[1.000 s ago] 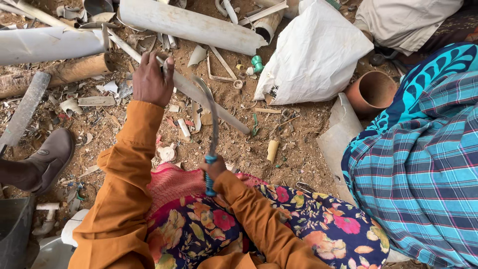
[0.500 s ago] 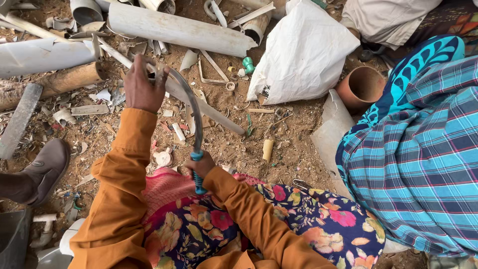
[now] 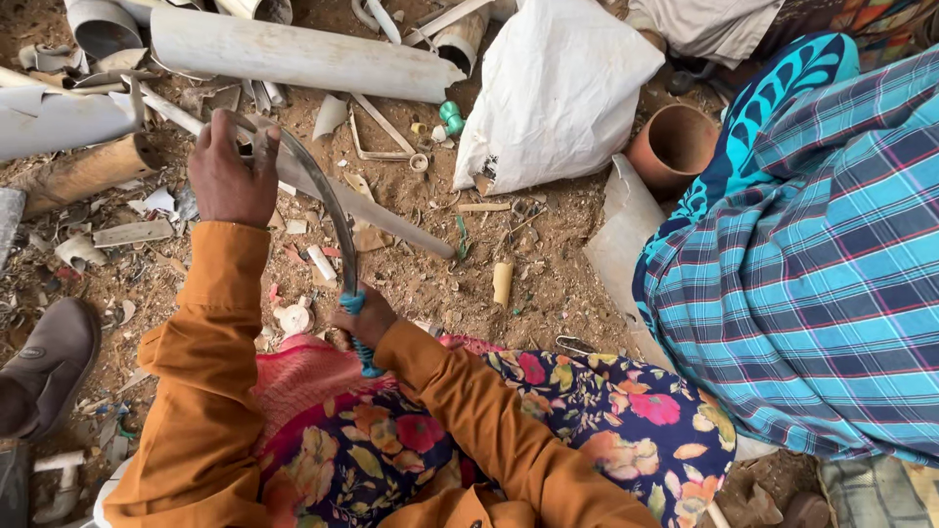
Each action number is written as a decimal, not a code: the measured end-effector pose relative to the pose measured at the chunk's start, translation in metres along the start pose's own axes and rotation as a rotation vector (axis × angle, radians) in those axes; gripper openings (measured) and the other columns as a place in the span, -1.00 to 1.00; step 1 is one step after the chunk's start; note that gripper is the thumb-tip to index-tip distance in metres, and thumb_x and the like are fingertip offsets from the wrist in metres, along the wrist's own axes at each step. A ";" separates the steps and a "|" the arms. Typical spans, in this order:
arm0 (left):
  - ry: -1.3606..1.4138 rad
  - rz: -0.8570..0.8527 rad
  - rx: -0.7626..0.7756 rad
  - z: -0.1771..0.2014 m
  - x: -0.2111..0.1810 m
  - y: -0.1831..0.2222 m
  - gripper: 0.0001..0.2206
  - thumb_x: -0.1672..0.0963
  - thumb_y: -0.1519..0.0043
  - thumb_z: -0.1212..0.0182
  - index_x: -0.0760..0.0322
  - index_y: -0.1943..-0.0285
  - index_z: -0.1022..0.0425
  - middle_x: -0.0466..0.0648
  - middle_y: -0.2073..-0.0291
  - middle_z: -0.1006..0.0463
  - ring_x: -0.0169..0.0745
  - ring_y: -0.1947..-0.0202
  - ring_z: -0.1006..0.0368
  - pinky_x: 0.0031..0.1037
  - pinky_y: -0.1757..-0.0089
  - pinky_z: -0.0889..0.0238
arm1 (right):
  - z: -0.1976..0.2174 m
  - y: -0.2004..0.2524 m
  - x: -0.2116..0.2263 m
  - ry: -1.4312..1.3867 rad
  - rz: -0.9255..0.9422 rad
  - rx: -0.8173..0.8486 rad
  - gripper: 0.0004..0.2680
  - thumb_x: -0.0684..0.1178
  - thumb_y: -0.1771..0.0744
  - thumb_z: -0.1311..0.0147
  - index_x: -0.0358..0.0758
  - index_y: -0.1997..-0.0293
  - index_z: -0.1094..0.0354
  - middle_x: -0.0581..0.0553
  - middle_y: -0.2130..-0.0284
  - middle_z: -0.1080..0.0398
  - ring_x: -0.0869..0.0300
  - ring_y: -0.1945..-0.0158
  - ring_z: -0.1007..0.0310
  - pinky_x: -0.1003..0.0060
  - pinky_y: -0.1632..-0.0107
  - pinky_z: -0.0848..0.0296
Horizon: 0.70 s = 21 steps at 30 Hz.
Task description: The person uses a curved blade tool to cut a white plastic pipe while sitting amidst scattered industrial debris.
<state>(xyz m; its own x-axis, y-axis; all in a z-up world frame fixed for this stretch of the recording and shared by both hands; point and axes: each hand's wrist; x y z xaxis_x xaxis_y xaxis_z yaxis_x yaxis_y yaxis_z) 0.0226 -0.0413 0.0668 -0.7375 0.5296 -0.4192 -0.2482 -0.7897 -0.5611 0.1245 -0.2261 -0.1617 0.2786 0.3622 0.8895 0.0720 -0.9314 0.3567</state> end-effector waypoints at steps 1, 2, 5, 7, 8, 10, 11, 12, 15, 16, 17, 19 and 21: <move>0.005 -0.013 -0.009 0.002 0.000 0.005 -0.65 -0.01 -0.48 -0.29 0.36 0.08 -0.37 0.18 0.34 -0.50 0.10 0.39 -0.52 -0.10 0.36 -0.39 | 0.002 -0.005 -0.015 0.006 0.057 -0.007 -0.82 -0.18 -0.28 -0.20 -0.15 0.15 -0.22 -0.09 0.62 -0.33 0.21 0.62 -0.36 0.26 0.54 -0.40; 0.013 -0.029 -0.031 0.001 0.000 0.005 -0.65 -0.02 -0.49 -0.28 0.35 0.07 -0.37 0.18 0.34 -0.50 0.11 0.40 -0.51 -0.09 0.36 -0.39 | 0.017 -0.009 -0.033 0.054 0.011 -0.027 -0.84 -0.21 -0.29 -0.20 -0.26 0.18 -0.24 -0.11 0.60 -0.37 0.17 0.60 -0.41 0.23 0.54 -0.44; 0.017 -0.045 -0.056 -0.001 0.003 0.005 -0.65 0.00 -0.50 -0.30 0.38 0.08 -0.35 0.18 0.35 -0.50 0.11 0.41 -0.51 -0.10 0.37 -0.40 | 0.064 0.017 -0.099 -0.151 -0.312 -0.253 -0.80 -0.29 -0.23 -0.19 -0.23 0.14 -0.31 -0.12 0.61 -0.38 0.15 0.63 -0.39 0.21 0.58 -0.42; 0.033 -0.018 -0.038 -0.003 0.005 0.006 -0.67 0.02 -0.50 -0.27 0.39 0.09 -0.34 0.17 0.33 -0.51 0.08 0.41 -0.53 -0.14 0.35 -0.43 | 0.097 0.036 -0.105 -0.266 -0.506 -0.421 -0.79 -0.28 -0.24 -0.19 -0.27 0.11 -0.27 -0.14 0.60 -0.37 0.14 0.64 -0.39 0.20 0.59 -0.44; 0.051 0.005 -0.017 -0.008 0.003 0.005 -0.70 0.04 -0.51 -0.23 0.38 0.09 -0.33 0.16 0.31 -0.52 0.05 0.40 -0.55 -0.17 0.33 -0.45 | 0.104 0.033 -0.092 -0.263 -0.525 -0.447 -0.78 -0.28 -0.25 -0.19 -0.30 0.10 -0.26 -0.15 0.60 -0.37 0.14 0.64 -0.39 0.20 0.59 -0.44; 0.078 0.010 -0.005 -0.009 0.002 0.004 -0.72 0.06 -0.51 -0.18 0.39 0.07 -0.31 0.17 0.27 -0.53 0.04 0.40 -0.56 -0.19 0.32 -0.47 | 0.094 0.022 -0.055 -0.223 -0.472 -0.391 -0.77 -0.27 -0.26 -0.19 -0.34 0.07 -0.22 -0.18 0.59 -0.36 0.13 0.65 -0.38 0.19 0.59 -0.46; 0.087 -0.009 -0.015 -0.011 0.000 0.002 -0.72 0.06 -0.49 -0.17 0.41 0.06 -0.30 0.21 0.26 -0.52 0.07 0.40 -0.56 -0.19 0.34 -0.46 | 0.075 0.017 -0.037 -0.206 -0.407 -0.305 -0.76 -0.26 -0.26 -0.19 -0.36 0.05 -0.20 -0.19 0.59 -0.35 0.12 0.65 -0.38 0.19 0.60 -0.47; 0.100 -0.039 -0.035 -0.013 -0.003 -0.004 -0.72 0.07 -0.48 -0.17 0.43 0.04 -0.28 0.24 0.25 -0.52 0.10 0.41 -0.55 -0.19 0.35 -0.45 | 0.056 0.010 -0.017 -0.173 -0.302 -0.209 -0.74 -0.26 -0.27 -0.19 -0.39 0.03 -0.19 -0.20 0.58 -0.35 0.12 0.66 -0.38 0.18 0.60 -0.48; 0.096 0.049 0.016 -0.009 -0.010 0.001 -0.61 -0.02 -0.50 -0.15 0.44 0.05 -0.26 0.29 0.23 -0.52 0.15 0.35 -0.59 -0.15 0.31 -0.49 | 0.010 0.005 0.012 -0.050 0.117 0.026 -0.71 -0.23 -0.25 -0.16 -0.11 0.03 -0.12 -0.13 0.61 -0.30 0.16 0.65 -0.36 0.22 0.59 -0.43; 0.100 0.046 -0.002 -0.007 -0.008 0.008 -0.63 -0.02 -0.52 -0.11 0.43 -0.01 -0.27 0.29 0.20 -0.52 0.18 0.31 -0.59 -0.11 0.27 -0.48 | 0.003 0.005 0.006 0.014 0.148 0.014 -0.74 -0.23 -0.26 -0.17 -0.15 0.07 -0.14 -0.11 0.59 -0.30 0.18 0.63 -0.37 0.23 0.57 -0.43; 0.103 0.042 -0.021 -0.006 -0.005 0.015 -0.64 -0.03 -0.54 -0.06 0.42 -0.07 -0.28 0.29 0.17 -0.53 0.20 0.28 -0.59 -0.07 0.23 -0.47 | 0.000 0.004 -0.007 0.077 0.179 0.003 -0.77 -0.23 -0.27 -0.17 -0.19 0.10 -0.16 -0.09 0.57 -0.30 0.19 0.60 -0.37 0.23 0.55 -0.44; 0.113 0.010 -0.096 -0.004 0.003 0.008 -0.61 -0.04 -0.57 0.00 0.43 -0.17 -0.27 0.31 0.10 -0.53 0.24 0.20 -0.58 -0.03 0.17 -0.47 | 0.010 0.009 -0.039 0.163 0.095 -0.023 -0.82 -0.23 -0.29 -0.19 -0.30 0.26 -0.15 -0.14 0.61 -0.36 0.16 0.61 -0.44 0.22 0.56 -0.48; 0.129 -0.014 -0.166 -0.006 0.009 0.013 -0.56 -0.07 -0.60 0.05 0.46 -0.25 -0.22 0.33 0.02 -0.53 0.27 0.12 -0.58 -0.02 0.13 -0.48 | 0.035 0.032 -0.067 0.031 -0.245 -0.178 -0.84 -0.24 -0.29 -0.17 -0.28 0.26 -0.18 -0.15 0.60 -0.37 0.15 0.61 -0.43 0.21 0.55 -0.48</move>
<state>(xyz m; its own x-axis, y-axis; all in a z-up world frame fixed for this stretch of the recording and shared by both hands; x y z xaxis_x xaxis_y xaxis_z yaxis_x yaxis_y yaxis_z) 0.0166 -0.0443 0.0512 -0.6457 0.5836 -0.4923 -0.1431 -0.7259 -0.6728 0.1416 -0.2816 -0.2200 0.2440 0.5787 0.7782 -0.0360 -0.7965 0.6036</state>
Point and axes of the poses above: each hand's wrist, its own y-axis away from the middle knuckle, its own z-axis out of the back of the hand, x = y × z
